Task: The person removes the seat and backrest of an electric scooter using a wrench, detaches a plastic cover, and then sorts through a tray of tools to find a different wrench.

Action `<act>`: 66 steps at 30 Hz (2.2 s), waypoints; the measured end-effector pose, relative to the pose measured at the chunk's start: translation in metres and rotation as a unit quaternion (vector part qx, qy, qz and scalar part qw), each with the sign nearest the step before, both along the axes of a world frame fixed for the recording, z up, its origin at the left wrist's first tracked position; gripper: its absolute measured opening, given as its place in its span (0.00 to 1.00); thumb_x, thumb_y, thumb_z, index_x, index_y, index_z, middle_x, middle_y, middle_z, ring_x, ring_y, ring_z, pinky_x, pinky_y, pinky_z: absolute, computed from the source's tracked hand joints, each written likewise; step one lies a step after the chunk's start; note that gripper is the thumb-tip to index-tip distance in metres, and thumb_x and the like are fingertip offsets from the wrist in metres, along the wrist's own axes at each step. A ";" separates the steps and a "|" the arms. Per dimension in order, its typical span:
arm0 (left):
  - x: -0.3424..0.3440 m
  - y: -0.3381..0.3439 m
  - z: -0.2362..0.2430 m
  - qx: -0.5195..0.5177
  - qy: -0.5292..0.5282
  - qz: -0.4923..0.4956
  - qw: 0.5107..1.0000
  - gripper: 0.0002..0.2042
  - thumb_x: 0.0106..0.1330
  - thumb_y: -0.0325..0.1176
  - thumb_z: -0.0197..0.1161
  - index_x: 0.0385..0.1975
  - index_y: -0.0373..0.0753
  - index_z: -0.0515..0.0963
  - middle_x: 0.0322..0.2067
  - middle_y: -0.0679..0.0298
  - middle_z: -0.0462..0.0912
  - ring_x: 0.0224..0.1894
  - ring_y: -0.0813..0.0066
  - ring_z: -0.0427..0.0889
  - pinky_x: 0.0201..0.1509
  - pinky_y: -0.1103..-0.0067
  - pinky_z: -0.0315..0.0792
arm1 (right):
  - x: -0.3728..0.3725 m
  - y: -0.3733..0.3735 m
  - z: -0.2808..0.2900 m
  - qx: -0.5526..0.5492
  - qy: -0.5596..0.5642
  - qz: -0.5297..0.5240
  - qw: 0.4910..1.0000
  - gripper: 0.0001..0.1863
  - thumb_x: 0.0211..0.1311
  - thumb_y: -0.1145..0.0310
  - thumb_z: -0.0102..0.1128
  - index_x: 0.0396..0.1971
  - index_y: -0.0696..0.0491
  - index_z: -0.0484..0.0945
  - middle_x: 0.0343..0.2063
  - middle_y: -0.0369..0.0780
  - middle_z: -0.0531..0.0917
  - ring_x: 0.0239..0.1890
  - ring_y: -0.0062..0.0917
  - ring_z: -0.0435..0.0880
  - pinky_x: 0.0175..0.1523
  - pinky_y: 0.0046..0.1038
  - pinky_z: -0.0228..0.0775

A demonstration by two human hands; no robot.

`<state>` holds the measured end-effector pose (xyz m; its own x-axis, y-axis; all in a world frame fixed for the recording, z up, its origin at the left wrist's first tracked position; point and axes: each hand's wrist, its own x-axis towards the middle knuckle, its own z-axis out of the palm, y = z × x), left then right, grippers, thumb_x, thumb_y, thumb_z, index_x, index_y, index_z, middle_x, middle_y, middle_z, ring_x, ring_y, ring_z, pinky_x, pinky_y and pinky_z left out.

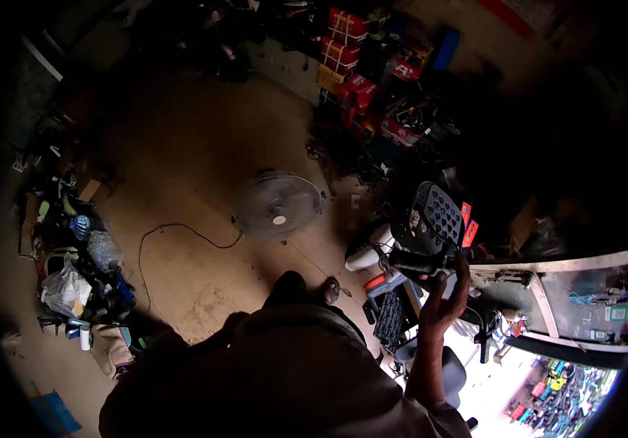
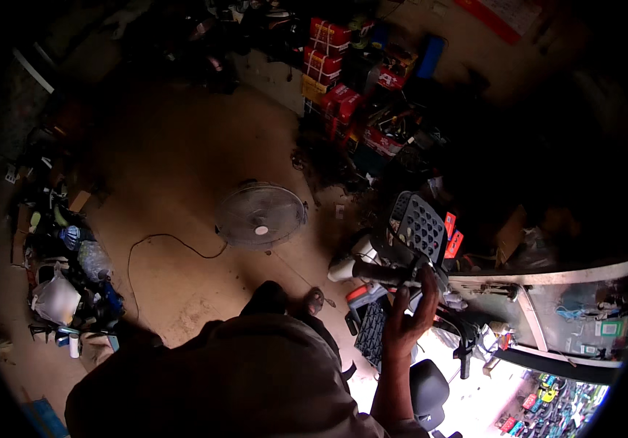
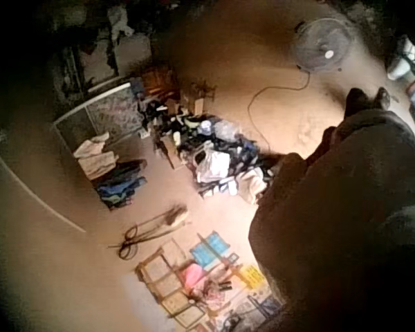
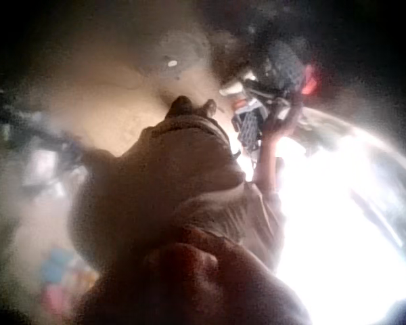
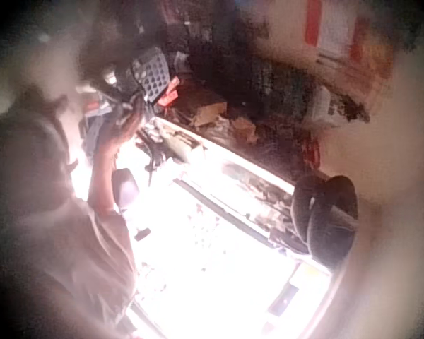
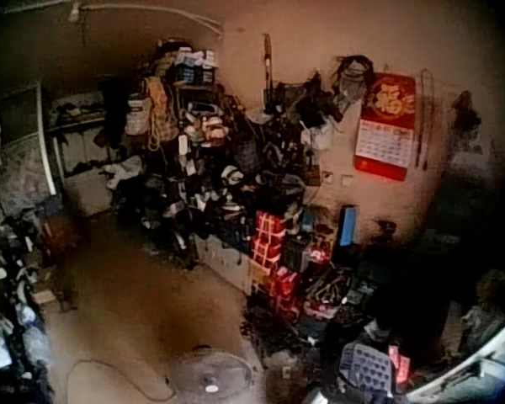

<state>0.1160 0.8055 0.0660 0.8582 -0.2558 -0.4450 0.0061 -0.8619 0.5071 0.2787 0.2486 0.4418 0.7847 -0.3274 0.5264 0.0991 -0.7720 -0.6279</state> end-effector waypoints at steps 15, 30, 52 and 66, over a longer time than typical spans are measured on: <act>0.158 0.144 0.039 -0.087 0.250 0.296 0.918 0.07 0.67 0.34 0.62 0.37 0.39 0.82 0.33 0.55 0.85 0.34 0.57 0.86 0.35 0.62 0.78 | 0.095 0.025 -0.038 -0.049 0.107 -0.232 0.966 0.10 0.71 0.68 0.58 0.44 0.53 0.86 0.38 0.43 0.86 0.41 0.39 0.86 0.48 0.38 0.74; 0.258 0.211 0.037 -0.198 0.266 0.350 0.876 0.08 0.70 0.34 0.62 0.40 0.37 0.82 0.34 0.55 0.85 0.33 0.58 0.86 0.32 0.63 0.78 | 0.097 0.045 -0.028 -0.032 0.084 -0.221 0.971 0.12 0.69 0.65 0.58 0.43 0.56 0.85 0.39 0.45 0.86 0.44 0.41 0.85 0.52 0.39 0.74; 0.365 0.135 0.026 -0.334 0.272 0.385 0.816 0.09 0.74 0.34 0.61 0.44 0.36 0.82 0.35 0.55 0.86 0.31 0.59 0.86 0.28 0.63 0.79 | 0.114 0.035 -0.011 -0.037 0.154 -0.279 0.947 0.09 0.68 0.68 0.59 0.40 0.53 0.87 0.35 0.46 0.88 0.39 0.40 0.88 0.47 0.39 0.76; 0.514 0.026 0.062 -0.110 0.206 0.235 0.944 0.09 0.73 0.32 0.60 0.45 0.36 0.82 0.35 0.57 0.85 0.31 0.62 0.86 0.30 0.65 0.79 | 0.299 -0.058 0.023 -0.106 0.480 -0.007 0.871 0.21 0.61 0.57 0.67 0.50 0.51 0.84 0.40 0.49 0.89 0.44 0.45 0.88 0.52 0.43 0.80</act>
<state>0.6303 0.8317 0.1278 0.6655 -0.0156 -0.7462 0.5967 -0.5895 0.5445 0.5778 0.1903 0.4644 0.8929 -0.3158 -0.3209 -0.4037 -0.8771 -0.2601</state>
